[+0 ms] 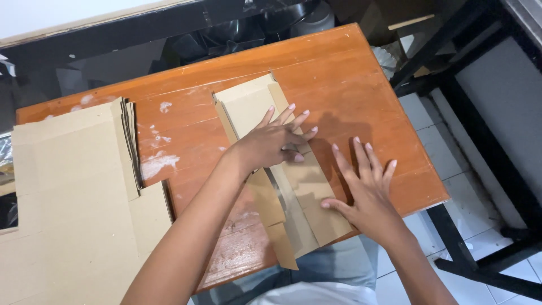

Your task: The person folds flat cardboard pieces into small rectangular boxes by hand on a wooden table. They fold the side flaps, tuck the ends, and place the finished boxes on a nearby white counter. The process is repeated for multiple units.

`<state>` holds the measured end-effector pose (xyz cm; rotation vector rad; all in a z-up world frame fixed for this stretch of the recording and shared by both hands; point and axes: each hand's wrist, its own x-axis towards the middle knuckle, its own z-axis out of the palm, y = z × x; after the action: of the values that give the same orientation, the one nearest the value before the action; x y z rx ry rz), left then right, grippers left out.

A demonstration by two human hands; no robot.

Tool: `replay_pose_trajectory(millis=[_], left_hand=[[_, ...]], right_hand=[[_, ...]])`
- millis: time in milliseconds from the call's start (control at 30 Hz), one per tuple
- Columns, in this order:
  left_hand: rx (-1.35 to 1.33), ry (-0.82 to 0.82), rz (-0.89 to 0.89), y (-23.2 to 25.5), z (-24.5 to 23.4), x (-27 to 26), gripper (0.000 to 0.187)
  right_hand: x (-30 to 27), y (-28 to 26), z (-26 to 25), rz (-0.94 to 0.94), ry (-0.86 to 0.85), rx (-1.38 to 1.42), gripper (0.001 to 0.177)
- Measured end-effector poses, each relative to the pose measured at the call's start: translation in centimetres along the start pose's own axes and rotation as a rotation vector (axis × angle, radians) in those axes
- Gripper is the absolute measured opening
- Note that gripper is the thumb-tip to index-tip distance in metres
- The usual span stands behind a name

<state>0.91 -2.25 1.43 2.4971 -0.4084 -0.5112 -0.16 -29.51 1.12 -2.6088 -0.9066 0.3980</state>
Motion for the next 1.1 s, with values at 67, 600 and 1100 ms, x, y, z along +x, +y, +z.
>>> replay_pose_trajectory(millis=[67, 600, 1100], left_hand=[[0.009, 0.000, 0.003, 0.0, 0.0, 0.2, 0.059], [-0.038, -0.019, 0.019, 0.8, -0.6, -0.4, 0.058], [0.192, 0.547, 0.010, 8.6, 0.9, -16.4, 0.047]], right_hand=[[-1.6, 0.3, -1.0, 0.022, -0.056, 0.014, 0.105], [-3.5, 1.0, -2.0, -0.131, -0.288, 0.096, 0.128], [-0.7, 1.7, -4.1, -0.390, -0.388, 0.469, 0.133]])
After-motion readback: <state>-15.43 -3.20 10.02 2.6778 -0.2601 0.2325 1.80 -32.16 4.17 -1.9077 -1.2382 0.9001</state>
